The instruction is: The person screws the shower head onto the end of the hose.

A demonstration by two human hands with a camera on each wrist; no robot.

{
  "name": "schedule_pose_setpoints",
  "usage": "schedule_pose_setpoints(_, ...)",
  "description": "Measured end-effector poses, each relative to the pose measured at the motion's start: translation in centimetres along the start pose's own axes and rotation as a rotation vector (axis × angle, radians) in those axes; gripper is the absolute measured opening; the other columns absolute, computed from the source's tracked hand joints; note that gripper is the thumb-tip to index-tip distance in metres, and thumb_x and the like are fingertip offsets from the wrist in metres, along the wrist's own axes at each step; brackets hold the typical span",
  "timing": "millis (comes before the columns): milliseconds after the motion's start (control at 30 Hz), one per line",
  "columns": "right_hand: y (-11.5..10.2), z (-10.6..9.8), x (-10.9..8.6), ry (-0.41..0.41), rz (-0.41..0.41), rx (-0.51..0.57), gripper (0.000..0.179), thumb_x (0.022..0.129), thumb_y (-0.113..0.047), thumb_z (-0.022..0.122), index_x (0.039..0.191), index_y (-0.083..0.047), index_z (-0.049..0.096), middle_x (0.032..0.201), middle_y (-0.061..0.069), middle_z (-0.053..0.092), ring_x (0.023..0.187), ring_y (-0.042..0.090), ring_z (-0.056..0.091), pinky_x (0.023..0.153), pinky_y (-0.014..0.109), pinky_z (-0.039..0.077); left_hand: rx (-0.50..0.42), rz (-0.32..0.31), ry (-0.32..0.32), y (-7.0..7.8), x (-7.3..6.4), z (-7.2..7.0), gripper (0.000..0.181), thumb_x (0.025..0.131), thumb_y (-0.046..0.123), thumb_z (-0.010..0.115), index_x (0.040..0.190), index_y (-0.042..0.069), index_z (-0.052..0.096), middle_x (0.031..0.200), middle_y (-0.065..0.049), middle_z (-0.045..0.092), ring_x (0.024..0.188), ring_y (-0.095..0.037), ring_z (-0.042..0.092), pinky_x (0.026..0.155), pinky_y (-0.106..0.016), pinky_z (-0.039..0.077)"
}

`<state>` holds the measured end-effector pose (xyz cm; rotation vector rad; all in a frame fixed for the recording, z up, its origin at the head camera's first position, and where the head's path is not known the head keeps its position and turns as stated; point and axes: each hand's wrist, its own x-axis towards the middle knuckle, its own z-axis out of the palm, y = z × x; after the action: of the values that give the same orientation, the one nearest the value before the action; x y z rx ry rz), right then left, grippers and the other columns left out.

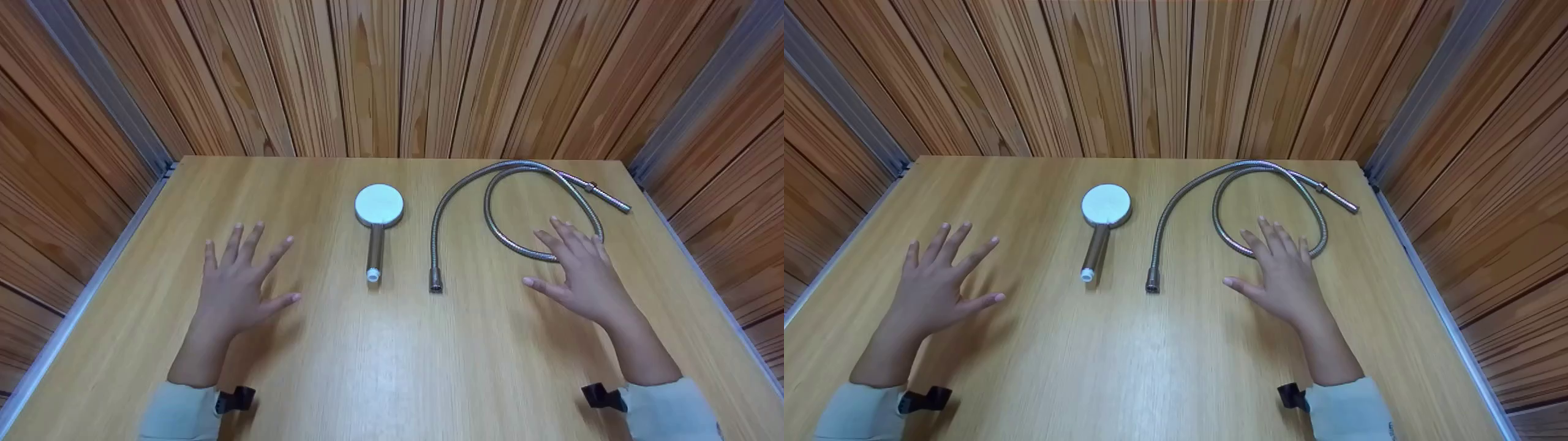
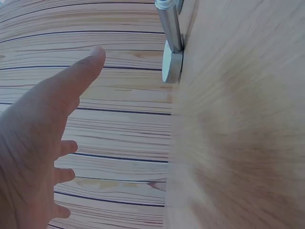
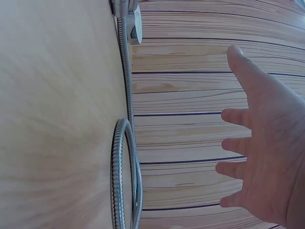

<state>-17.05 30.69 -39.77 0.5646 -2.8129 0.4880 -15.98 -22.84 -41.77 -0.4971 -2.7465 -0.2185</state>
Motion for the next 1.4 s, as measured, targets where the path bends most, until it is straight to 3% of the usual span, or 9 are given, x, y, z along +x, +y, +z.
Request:
schedule_pose_setpoints(267,-0.3,0.5,1.2,0.024,-0.021,0.073,0.074,0.082,-0.038,0.079,0.142,-0.008,0.048,0.153,0.021,0.031,0.134,0.049,0.032,0.099,0.074,0.030,-0.023,0.037,0.053,0.3,1.0,0.4,0.088,0.074,0.066,0.071,0.150,0.039,0.036,0.152,-0.019,0.033,0.140,-0.048,0.022,0.103,-0.079,0.018)
schedule_pose_setpoints(500,-0.4,1.6,1.9,0.024,-0.064,0.170,0.067,0.079,-0.023,0.083,0.138,-0.008,0.053,0.151,0.022,0.035,0.133,0.048,0.034,0.099,0.071,0.036,-0.134,0.041,0.056,1.0,2.0,1.1,0.085,0.077,0.064,0.070,0.150,0.036,0.037,0.147,-0.021,0.038,0.136,-0.045,0.031,0.101,-0.077,0.024)
schedule_pose_setpoints(700,-0.4,2.6,2.6,0.019,-0.109,0.246,0.066,0.078,-0.015,0.083,0.138,-0.008,0.054,0.150,0.021,0.037,0.135,0.045,0.036,0.102,0.065,0.038,-0.285,0.004,0.013,1.9,2.9,1.8,0.085,0.078,0.053,0.075,0.151,0.032,0.035,0.145,-0.018,0.043,0.131,-0.040,0.041,0.101,-0.072,0.031)
schedule_pose_setpoints(833,-0.6,3.3,3.0,0.003,-0.127,0.290,0.067,0.077,-0.011,0.084,0.138,-0.010,0.055,0.150,0.019,0.038,0.135,0.042,0.037,0.103,0.062,0.040,-0.395,-0.036,-0.030,2.5,3.3,2.2,0.084,0.080,0.048,0.076,0.152,0.032,0.034,0.145,-0.016,0.042,0.130,-0.038,0.042,0.102,-0.068,0.034)
schedule_pose_setpoints(1033,-0.9,4.1,3.6,-0.025,-0.153,0.365,0.066,0.074,-0.006,0.085,0.134,-0.008,0.058,0.149,0.017,0.040,0.136,0.040,0.038,0.104,0.058,0.041,-0.542,-0.056,-0.047,2.9,4.0,3.3,0.082,0.081,0.046,0.076,0.151,0.030,0.036,0.145,-0.012,0.042,0.131,-0.035,0.041,0.104,-0.062,0.038)
schedule_pose_setpoints(1300,-1.0,4.5,4.3,-0.094,-0.122,0.476,0.062,0.073,-0.007,0.086,0.130,-0.012,0.063,0.150,0.010,0.042,0.138,0.034,0.037,0.108,0.057,0.037,-0.732,-0.140,-0.118,3.9,4.8,4.6,0.077,0.082,0.050,0.074,0.149,0.039,0.037,0.145,-0.002,0.042,0.131,-0.027,0.043,0.105,-0.058,0.039)
schedule_pose_setpoints(1400,-0.8,5.0,4.7,-0.135,-0.092,0.553,0.058,0.073,-0.005,0.085,0.128,-0.012,0.065,0.147,0.009,0.046,0.138,0.033,0.037,0.110,0.058,0.033,-0.854,-0.148,-0.134,4.2,5.2,5.2,0.071,0.084,0.042,0.075,0.147,0.034,0.042,0.142,-0.005,0.046,0.127,-0.025,0.047,0.105,-0.055,0.041)
